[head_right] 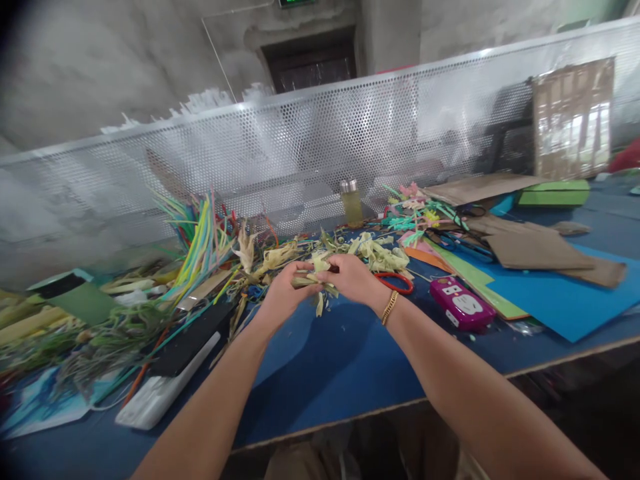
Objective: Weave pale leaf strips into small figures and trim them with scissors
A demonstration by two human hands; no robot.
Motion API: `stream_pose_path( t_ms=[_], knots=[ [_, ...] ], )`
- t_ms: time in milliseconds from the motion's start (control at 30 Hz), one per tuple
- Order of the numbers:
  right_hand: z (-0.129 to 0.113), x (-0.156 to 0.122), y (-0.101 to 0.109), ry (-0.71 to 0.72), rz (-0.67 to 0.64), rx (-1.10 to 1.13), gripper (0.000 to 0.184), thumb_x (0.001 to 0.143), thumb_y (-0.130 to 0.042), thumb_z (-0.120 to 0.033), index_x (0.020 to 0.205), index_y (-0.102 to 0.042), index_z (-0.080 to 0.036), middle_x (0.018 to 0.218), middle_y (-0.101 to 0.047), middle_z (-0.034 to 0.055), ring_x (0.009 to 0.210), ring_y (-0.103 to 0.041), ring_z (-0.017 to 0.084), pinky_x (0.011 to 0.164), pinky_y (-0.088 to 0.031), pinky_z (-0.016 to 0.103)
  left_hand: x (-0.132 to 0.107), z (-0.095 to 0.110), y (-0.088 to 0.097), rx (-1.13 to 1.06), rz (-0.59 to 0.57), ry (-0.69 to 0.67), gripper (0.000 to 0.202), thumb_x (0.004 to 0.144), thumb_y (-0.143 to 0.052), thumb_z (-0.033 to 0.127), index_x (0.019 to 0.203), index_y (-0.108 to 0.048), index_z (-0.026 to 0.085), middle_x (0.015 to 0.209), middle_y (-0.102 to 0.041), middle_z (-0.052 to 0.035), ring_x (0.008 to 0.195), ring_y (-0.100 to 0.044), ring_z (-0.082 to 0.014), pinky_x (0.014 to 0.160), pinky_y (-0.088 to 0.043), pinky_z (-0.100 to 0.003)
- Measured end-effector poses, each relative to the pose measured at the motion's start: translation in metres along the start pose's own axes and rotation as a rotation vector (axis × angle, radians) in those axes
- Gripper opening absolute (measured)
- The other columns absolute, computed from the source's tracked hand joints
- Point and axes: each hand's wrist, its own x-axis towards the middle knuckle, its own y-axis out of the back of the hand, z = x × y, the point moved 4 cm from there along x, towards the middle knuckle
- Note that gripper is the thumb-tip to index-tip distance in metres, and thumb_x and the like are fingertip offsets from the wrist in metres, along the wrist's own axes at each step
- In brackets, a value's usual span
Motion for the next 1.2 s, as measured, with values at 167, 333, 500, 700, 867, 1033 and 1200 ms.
stream_pose_path(
  t_ms=[167, 333, 500, 700, 867, 1033, 1200],
  knots=[
    [0.001, 0.000, 0.002, -0.018, -0.014, -0.004, 0.031, 0.081, -0.059, -0.038, 0.062, -0.045, -0.018, 0.056, -0.039, -0.0052, 0.054, -0.033, 0.008, 0.051, -0.024, 0.025, 0.005, -0.005, 0.019, 0.016, 0.006, 0.026, 0.043, 0.062, -0.081, 0.034, 0.100, -0.071, 0.018, 0.101, -0.070, -0.0094, 0.090, -0.063, -0.0213, 0.079, -0.047, -0.031],
    [-0.001, 0.000, 0.003, -0.005, -0.046, -0.025, 0.032, 0.082, -0.059, -0.037, 0.061, -0.045, -0.018, 0.056, -0.041, -0.0046, 0.053, -0.033, 0.009, 0.051, -0.025, 0.025, 0.004, -0.001, 0.025, 0.012, 0.057, 0.023, 0.039, 0.066, -0.077, 0.040, 0.099, -0.074, 0.020, 0.093, -0.072, -0.0075, 0.082, -0.062, -0.0192, 0.077, -0.046, -0.031],
    [0.000, -0.001, 0.001, -0.022, -0.077, -0.053, 0.033, 0.080, -0.060, -0.037, 0.058, -0.043, -0.018, 0.055, -0.040, -0.0051, 0.053, -0.033, 0.008, 0.051, -0.023, 0.025, -0.001, -0.006, 0.002, -0.041, -0.108, 0.110, 0.031, 0.061, -0.080, 0.035, 0.087, -0.075, 0.019, 0.083, -0.072, -0.0048, 0.077, -0.062, -0.0185, 0.074, -0.044, -0.030],
    [-0.003, -0.001, 0.001, -0.022, -0.110, -0.024, 0.032, 0.080, -0.060, -0.036, 0.057, -0.046, -0.017, 0.054, -0.040, -0.0053, 0.052, -0.032, 0.008, 0.051, -0.022, 0.026, 0.000, -0.013, -0.004, -0.057, -0.094, 0.157, 0.028, 0.060, -0.080, 0.040, 0.074, -0.074, 0.016, 0.066, -0.063, 0.0010, 0.059, -0.050, -0.0115, 0.061, -0.036, -0.025],
    [-0.001, -0.001, 0.001, -0.045, -0.096, 0.015, 0.032, 0.077, -0.064, -0.032, 0.055, -0.046, -0.017, 0.052, -0.040, -0.0060, 0.052, -0.033, 0.007, 0.051, -0.023, 0.025, -0.001, -0.012, -0.004, -0.087, -0.057, 0.149, 0.032, 0.059, -0.080, 0.044, 0.074, -0.073, 0.016, 0.058, -0.054, 0.0037, 0.052, -0.039, -0.0081, 0.053, -0.028, -0.023],
    [-0.001, -0.001, 0.003, -0.052, -0.058, 0.164, 0.021, 0.073, -0.069, -0.030, 0.066, -0.056, -0.016, 0.059, -0.051, -0.0041, 0.056, -0.043, 0.009, 0.054, -0.032, 0.024, 0.000, -0.013, -0.002, -0.116, -0.034, 0.169, 0.030, 0.057, -0.081, 0.043, 0.065, -0.071, 0.016, 0.057, -0.054, 0.0026, 0.051, -0.039, -0.0082, 0.053, -0.029, -0.024],
    [-0.005, -0.001, 0.011, -0.041, 0.009, 0.209, 0.015, 0.074, -0.068, -0.027, 0.083, -0.063, -0.016, 0.077, -0.064, 0.0026, 0.069, -0.056, 0.012, 0.065, -0.044, 0.026, 0.002, -0.014, -0.001, -0.142, -0.025, 0.198, 0.031, 0.053, -0.083, 0.043, 0.062, -0.070, 0.016, 0.060, -0.058, 0.0005, 0.054, -0.042, -0.0093, 0.054, -0.031, -0.025]
  ],
)
